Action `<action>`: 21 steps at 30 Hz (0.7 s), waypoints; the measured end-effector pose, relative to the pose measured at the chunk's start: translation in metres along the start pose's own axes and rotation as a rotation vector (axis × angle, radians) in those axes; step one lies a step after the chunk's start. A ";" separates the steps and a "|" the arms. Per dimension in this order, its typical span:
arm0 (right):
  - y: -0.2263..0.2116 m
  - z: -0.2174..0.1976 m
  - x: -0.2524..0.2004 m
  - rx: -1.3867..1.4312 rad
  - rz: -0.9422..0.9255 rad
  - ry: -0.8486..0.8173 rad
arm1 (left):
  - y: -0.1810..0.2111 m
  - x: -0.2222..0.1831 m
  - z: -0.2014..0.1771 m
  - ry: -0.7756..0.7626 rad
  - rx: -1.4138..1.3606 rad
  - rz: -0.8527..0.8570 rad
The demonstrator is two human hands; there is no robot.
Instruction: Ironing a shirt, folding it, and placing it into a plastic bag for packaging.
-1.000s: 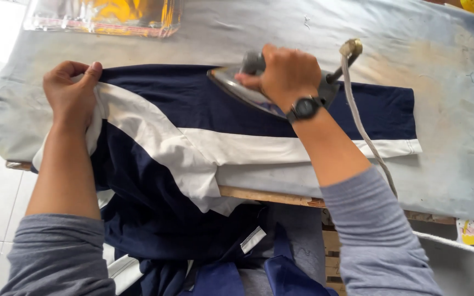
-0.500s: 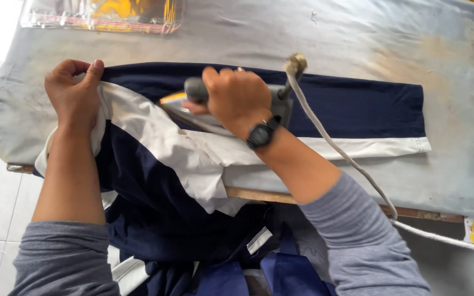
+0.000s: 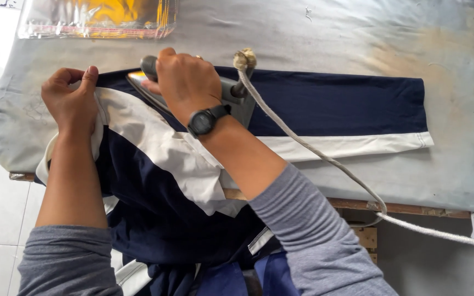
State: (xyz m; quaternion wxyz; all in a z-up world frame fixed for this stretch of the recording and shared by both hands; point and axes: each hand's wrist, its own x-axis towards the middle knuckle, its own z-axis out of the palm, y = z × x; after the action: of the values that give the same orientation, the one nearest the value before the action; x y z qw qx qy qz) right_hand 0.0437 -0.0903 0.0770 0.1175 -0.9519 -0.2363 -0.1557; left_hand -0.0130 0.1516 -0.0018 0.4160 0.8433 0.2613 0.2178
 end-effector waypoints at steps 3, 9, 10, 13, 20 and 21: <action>-0.010 0.018 0.014 0.015 0.077 -0.009 | -0.018 0.004 0.006 0.036 0.060 0.098; -0.006 0.001 0.003 0.068 0.112 -0.079 | -0.019 0.006 0.007 0.109 0.234 0.224; 0.001 -0.003 -0.004 0.093 0.134 -0.098 | -0.018 0.004 0.009 0.108 0.248 0.239; 0.023 -0.021 -0.033 0.030 0.165 -0.081 | -0.025 0.009 0.010 0.122 0.288 0.255; 0.100 -0.070 -0.084 -0.111 0.263 -0.141 | -0.045 0.013 0.013 0.162 0.321 0.378; 0.112 -0.075 -0.090 -0.154 0.287 -0.147 | -0.047 0.013 0.013 0.169 0.335 0.391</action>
State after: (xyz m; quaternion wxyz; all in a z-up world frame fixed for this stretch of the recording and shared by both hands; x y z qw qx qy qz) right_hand 0.0045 -0.2466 0.0982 0.0477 -0.9909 -0.0932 -0.0850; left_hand -0.0074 0.1766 -0.0451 0.1972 0.9138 0.1595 0.3173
